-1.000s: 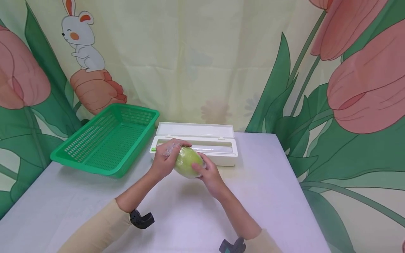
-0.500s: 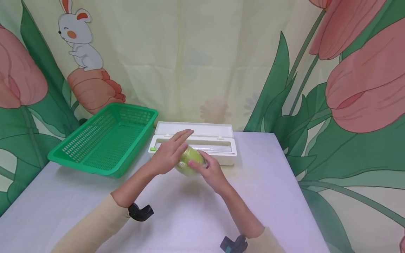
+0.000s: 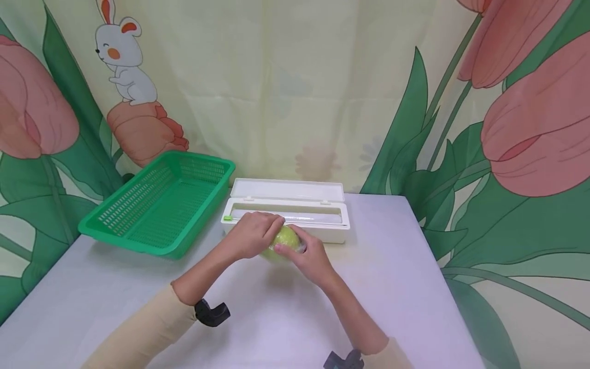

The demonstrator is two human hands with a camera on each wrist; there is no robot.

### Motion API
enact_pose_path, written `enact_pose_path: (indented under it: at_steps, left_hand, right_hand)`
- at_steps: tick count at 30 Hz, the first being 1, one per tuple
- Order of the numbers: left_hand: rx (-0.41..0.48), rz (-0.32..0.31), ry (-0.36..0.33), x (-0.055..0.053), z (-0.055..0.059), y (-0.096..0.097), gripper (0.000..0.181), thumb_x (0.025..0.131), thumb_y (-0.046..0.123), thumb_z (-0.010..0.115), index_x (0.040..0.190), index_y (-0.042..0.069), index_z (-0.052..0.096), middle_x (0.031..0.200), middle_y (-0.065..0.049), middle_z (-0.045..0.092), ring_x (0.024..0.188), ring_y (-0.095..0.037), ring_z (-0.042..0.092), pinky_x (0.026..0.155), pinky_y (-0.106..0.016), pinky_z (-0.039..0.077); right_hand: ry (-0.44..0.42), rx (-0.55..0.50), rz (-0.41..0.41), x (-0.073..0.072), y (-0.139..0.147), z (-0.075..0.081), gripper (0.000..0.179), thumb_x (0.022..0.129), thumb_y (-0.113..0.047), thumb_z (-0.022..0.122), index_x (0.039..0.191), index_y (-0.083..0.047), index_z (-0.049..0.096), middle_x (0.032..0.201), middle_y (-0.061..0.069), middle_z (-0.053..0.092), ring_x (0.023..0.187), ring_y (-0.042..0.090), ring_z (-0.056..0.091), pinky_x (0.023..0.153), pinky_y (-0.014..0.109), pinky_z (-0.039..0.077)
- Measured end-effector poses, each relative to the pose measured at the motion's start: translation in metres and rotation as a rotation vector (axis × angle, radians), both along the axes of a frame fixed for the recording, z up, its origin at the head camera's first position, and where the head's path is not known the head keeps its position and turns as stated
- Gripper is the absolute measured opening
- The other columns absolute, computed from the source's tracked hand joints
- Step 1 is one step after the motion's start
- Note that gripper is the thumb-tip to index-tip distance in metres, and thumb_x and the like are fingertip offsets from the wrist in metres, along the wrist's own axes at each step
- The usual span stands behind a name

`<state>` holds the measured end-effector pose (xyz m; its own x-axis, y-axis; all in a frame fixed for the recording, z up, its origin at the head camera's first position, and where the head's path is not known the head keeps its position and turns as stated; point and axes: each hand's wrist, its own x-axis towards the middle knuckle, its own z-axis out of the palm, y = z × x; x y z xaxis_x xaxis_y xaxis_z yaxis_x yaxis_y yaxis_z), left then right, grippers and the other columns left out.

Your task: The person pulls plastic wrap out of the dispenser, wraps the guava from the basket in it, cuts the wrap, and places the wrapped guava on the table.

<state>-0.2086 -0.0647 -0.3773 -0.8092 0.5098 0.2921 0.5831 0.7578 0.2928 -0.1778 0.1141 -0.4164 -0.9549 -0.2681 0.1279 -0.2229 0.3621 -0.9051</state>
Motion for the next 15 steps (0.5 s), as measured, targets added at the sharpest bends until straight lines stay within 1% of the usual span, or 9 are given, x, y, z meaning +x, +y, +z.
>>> enact_pose_path:
  at_steps: [1, 3, 5, 6, 7, 8, 9, 12, 15]
  left_hand:
    - [0.043, -0.016, -0.051, -0.001, 0.0, -0.001, 0.042, 0.104, 0.034, 0.034, 0.087, 0.014, 0.067, 0.068, 0.002, 0.06, 0.064, -0.013, 0.056, 0.058, -0.024, 0.045]
    - [0.216, -0.056, -0.187, -0.004, -0.002, -0.005, 0.04, 0.104, 0.036, 0.034, 0.116, 0.014, 0.066, 0.1, -0.001, 0.07, 0.092, -0.016, 0.065, 0.08, -0.031, 0.054]
    - [0.461, -0.065, -0.33, -0.008, -0.004, -0.012, 0.044, 0.104, 0.04, 0.035, 0.135, 0.016, 0.056, 0.125, -0.002, 0.064, 0.118, -0.021, 0.059, 0.101, -0.04, 0.049]
    - [0.577, -0.063, -0.393, -0.009, -0.006, -0.014, 0.046, 0.104, 0.041, 0.035, 0.139, 0.017, 0.052, 0.134, -0.002, 0.059, 0.127, -0.021, 0.054, 0.107, -0.043, 0.045]
    - [0.678, -0.05, -0.456, -0.011, -0.008, -0.016, 0.046, 0.103, 0.043, 0.034, 0.14, 0.018, 0.05, 0.139, -0.002, 0.056, 0.13, -0.022, 0.051, 0.108, -0.044, 0.043]
    - [0.758, -0.043, -0.51, -0.012, -0.011, -0.017, 0.047, 0.103, 0.044, 0.033, 0.139, 0.018, 0.051, 0.137, -0.004, 0.057, 0.126, -0.024, 0.053, 0.106, -0.044, 0.046]
    - [0.808, -0.02, -0.551, -0.013, -0.014, -0.017, 0.048, 0.103, 0.046, 0.033, 0.137, 0.018, 0.052, 0.134, -0.004, 0.058, 0.122, -0.023, 0.055, 0.102, -0.042, 0.048]
    - [0.845, 0.058, -0.621, -0.012, -0.022, -0.014, 0.05, 0.102, 0.049, 0.033, 0.134, 0.018, 0.056, 0.127, -0.005, 0.061, 0.11, -0.02, 0.057, 0.089, -0.033, 0.052]
    - [0.892, 0.127, -0.61, -0.008, -0.027, -0.008, 0.043, 0.101, 0.044, 0.039, 0.127, 0.018, 0.062, 0.122, -0.005, 0.063, 0.101, -0.017, 0.056, 0.081, -0.027, 0.05]
  right_hand:
    - [0.009, 0.005, -0.001, 0.0, 0.001, 0.0, 0.057, 0.086, -0.029, 0.073, 0.138, -0.016, 0.052, 0.127, 0.009, 0.061, 0.099, 0.022, 0.056, 0.076, 0.021, 0.052]
    - [0.037, 0.01, -0.008, 0.0, 0.003, 0.0, 0.061, 0.085, -0.028, 0.074, 0.14, -0.018, 0.049, 0.129, 0.009, 0.059, 0.102, 0.024, 0.055, 0.077, 0.023, 0.053]
    - [0.057, -0.003, -0.011, -0.001, 0.004, 0.002, 0.065, 0.084, -0.027, 0.075, 0.141, -0.021, 0.046, 0.133, 0.008, 0.055, 0.108, 0.025, 0.054, 0.082, 0.028, 0.052]
    - [0.065, -0.005, -0.013, -0.002, 0.004, 0.003, 0.067, 0.084, -0.026, 0.076, 0.142, -0.022, 0.044, 0.136, 0.008, 0.053, 0.112, 0.026, 0.053, 0.085, 0.031, 0.052]
    - [0.071, -0.008, -0.02, -0.002, 0.005, 0.004, 0.069, 0.083, -0.027, 0.077, 0.143, -0.024, 0.042, 0.137, 0.007, 0.051, 0.114, 0.026, 0.052, 0.087, 0.034, 0.052]
    - [0.079, -0.008, -0.029, -0.002, 0.006, 0.005, 0.071, 0.082, -0.027, 0.077, 0.143, -0.026, 0.041, 0.139, 0.005, 0.05, 0.117, 0.026, 0.051, 0.089, 0.037, 0.051]
    - [0.086, -0.006, -0.032, -0.002, 0.006, 0.006, 0.073, 0.081, -0.028, 0.078, 0.143, -0.028, 0.04, 0.142, 0.003, 0.047, 0.12, 0.026, 0.049, 0.091, 0.04, 0.05]
    - [0.115, -0.01, -0.019, -0.003, 0.007, 0.007, 0.08, 0.081, -0.026, 0.079, 0.147, -0.031, 0.034, 0.148, 0.002, 0.042, 0.127, 0.025, 0.045, 0.096, 0.042, 0.047]
    - [0.099, -0.131, -0.012, -0.006, 0.006, 0.004, 0.073, 0.089, -0.023, 0.069, 0.149, -0.031, 0.029, 0.146, 0.004, 0.044, 0.129, 0.022, 0.044, 0.096, 0.033, 0.048]
